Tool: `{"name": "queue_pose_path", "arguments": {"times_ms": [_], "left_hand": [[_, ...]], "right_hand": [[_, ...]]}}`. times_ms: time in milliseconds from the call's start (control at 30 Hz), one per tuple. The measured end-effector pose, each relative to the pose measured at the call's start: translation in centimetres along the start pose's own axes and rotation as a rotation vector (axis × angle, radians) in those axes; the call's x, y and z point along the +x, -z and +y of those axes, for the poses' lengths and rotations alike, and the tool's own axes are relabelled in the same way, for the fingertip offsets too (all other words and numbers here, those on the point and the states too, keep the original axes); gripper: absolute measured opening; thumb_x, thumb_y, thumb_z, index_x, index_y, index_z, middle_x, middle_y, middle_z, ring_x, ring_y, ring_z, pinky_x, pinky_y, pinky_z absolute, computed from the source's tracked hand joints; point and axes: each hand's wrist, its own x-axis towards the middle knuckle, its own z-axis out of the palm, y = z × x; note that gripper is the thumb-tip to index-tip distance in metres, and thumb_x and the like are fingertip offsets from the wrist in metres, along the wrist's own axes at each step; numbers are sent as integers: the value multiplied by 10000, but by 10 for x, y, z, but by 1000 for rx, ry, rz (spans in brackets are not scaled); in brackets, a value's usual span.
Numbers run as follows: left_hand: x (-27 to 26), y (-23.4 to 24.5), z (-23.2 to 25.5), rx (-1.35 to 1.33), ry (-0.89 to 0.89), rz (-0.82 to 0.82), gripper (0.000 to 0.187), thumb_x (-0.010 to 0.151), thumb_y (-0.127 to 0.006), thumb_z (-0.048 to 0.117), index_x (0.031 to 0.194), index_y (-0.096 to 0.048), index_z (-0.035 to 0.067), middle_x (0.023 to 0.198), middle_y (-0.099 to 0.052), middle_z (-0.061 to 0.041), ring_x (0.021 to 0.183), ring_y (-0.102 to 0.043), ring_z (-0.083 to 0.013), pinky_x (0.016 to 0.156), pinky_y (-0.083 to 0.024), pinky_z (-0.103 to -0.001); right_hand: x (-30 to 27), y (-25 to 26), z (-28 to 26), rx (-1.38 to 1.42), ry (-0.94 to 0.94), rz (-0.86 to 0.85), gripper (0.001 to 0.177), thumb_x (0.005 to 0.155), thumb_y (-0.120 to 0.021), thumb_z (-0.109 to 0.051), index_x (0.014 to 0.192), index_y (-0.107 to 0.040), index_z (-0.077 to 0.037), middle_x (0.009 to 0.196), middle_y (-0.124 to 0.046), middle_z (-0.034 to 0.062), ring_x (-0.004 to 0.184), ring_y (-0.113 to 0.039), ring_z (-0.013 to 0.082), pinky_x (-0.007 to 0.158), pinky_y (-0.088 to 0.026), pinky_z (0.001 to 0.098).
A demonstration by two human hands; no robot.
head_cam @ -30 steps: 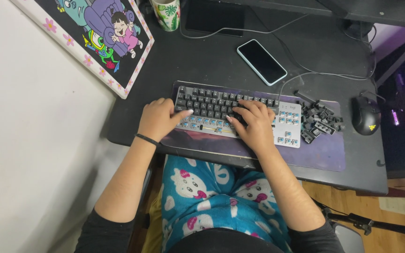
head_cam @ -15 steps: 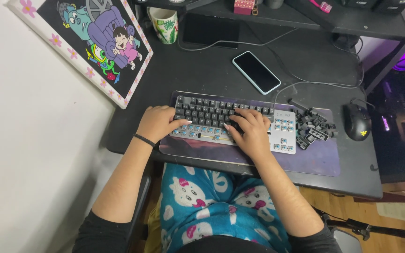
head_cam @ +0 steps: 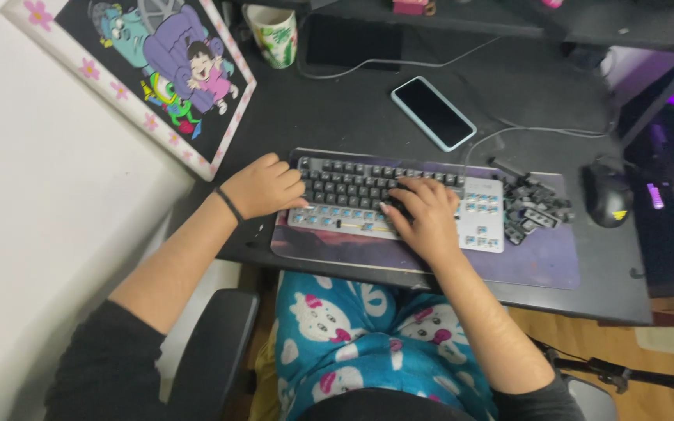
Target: Assembling a mechanical keyboard by inserting switches or keycaps into the PCB
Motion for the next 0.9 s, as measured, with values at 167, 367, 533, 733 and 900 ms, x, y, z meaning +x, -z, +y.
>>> {"name": "queue_pose_path", "arguments": {"times_ms": [167, 367, 533, 733, 900], "left_hand": [[-2, -7, 0, 43, -24, 12, 408, 1080, -480, 536, 890, -533, 178, 809, -470, 0, 700, -527, -217, 719, -471, -368], [0, -6, 9, 78, -67, 90, 364, 1112, -456, 379, 863, -555, 134, 771, -467, -32, 644, -503, -216, 702, -475, -364], [-1, -10, 14, 149, -79, 111, 385, 1109, -460, 372, 829, -537, 119, 754, -458, -47, 626, -492, -216, 709, -475, -364], [7, -1, 13, 157, -96, 108, 393, 1096, -490, 337, 788, -545, 99, 709, -462, -57, 596, -498, -219, 705, -475, -365], [12, -1, 9, 152, -133, 111, 356, 1085, -507, 258, 763, -539, 108, 677, -466, -52, 574, -516, -221, 686, -471, -368]], "right_hand": [[-1, 0, -2, -15, 0, -14, 282, 965, -760, -445, 1179, -752, -261, 1294, -704, -41, 1259, -569, 218, 992, -326, 426], [-3, -3, -2, -43, -1, 10, 274, 969, -758, -452, 1178, -749, -274, 1286, -698, -63, 1244, -568, 193, 1017, -320, 408], [-3, -5, -2, -56, 7, 21, 274, 972, -757, -449, 1183, -745, -274, 1290, -696, -71, 1242, -571, 189, 1016, -325, 404], [-3, -4, -2, -72, 27, 27, 277, 981, -755, -445, 1188, -739, -262, 1294, -692, -65, 1238, -570, 191, 1012, -326, 399], [-3, -3, -3, -70, 27, 31, 270, 995, -746, -441, 1186, -737, -250, 1284, -692, -56, 1245, -568, 199, 1013, -334, 399]]}}
